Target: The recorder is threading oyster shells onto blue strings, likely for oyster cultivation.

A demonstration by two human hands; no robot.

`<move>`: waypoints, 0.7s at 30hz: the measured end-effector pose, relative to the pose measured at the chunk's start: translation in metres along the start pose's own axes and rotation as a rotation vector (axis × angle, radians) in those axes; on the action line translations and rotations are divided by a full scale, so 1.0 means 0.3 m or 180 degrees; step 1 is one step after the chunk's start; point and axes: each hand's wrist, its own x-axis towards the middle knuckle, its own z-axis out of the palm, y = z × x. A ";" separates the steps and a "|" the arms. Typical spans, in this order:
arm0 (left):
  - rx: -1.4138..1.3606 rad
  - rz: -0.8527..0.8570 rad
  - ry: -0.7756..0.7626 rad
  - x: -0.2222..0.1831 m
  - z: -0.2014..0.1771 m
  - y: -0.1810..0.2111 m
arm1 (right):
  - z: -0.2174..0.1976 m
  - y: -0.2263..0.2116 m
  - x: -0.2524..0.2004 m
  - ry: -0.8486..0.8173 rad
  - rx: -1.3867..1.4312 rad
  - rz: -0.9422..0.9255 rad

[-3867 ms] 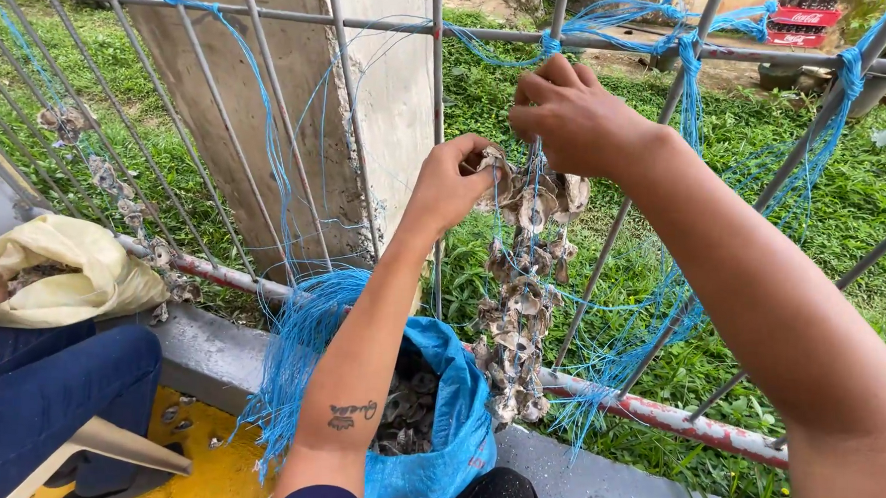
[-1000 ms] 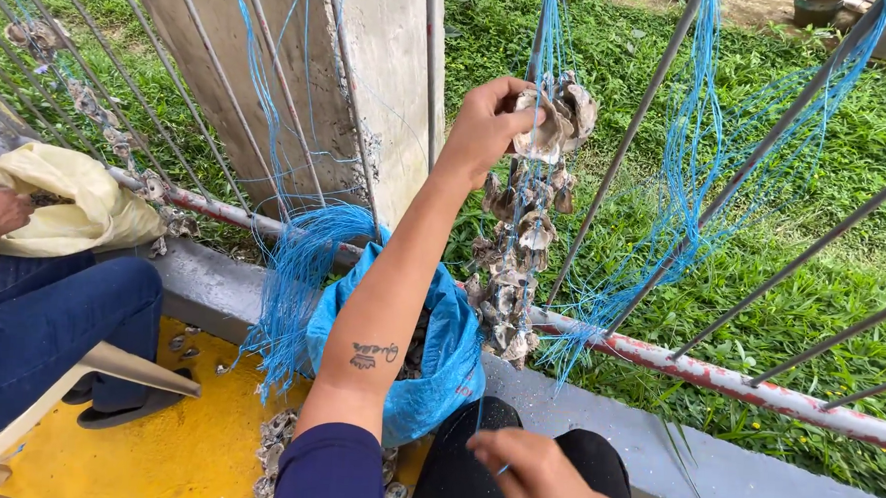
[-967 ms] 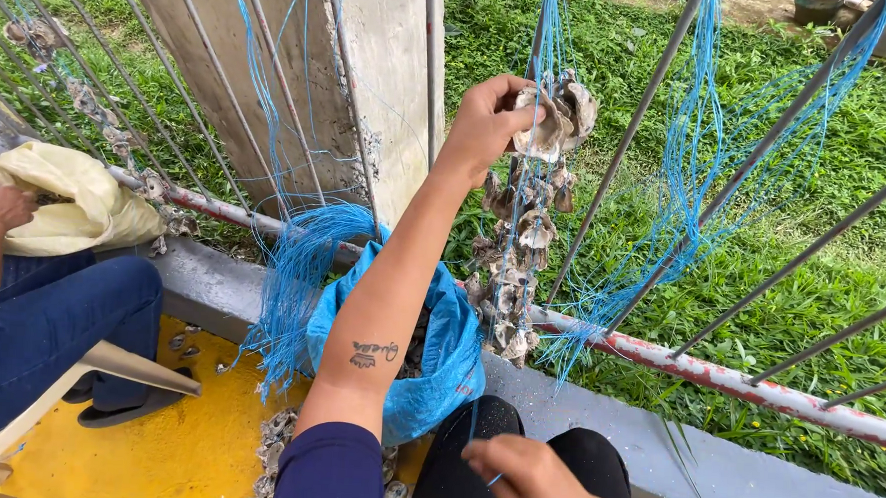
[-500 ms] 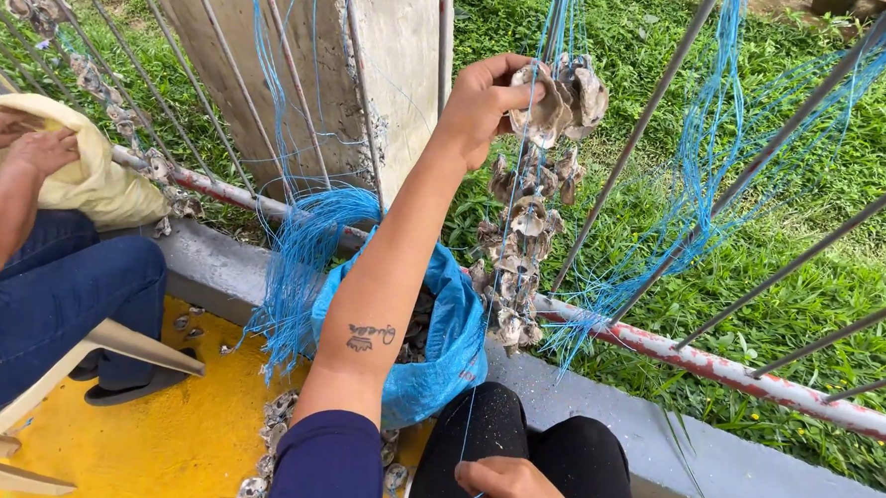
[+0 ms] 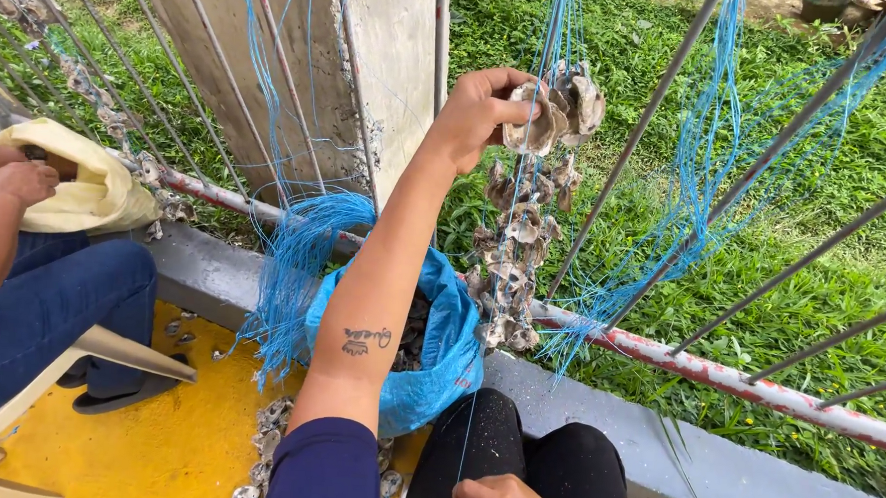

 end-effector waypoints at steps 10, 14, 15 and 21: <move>0.1923 0.0466 0.0440 -0.053 -0.022 0.044 | -0.005 0.049 -0.027 0.0528 -0.0254 0.0300; 0.1987 0.0582 0.0242 -0.165 -0.080 0.091 | 0.082 0.094 -0.075 0.0822 0.0110 0.1184; 0.1982 0.0566 0.0250 -0.194 -0.111 0.082 | 0.113 0.125 -0.100 0.1110 0.0304 0.1382; 0.1770 0.0030 0.0610 -0.364 -0.410 -0.183 | 0.252 0.369 -0.314 0.2581 0.0700 0.1196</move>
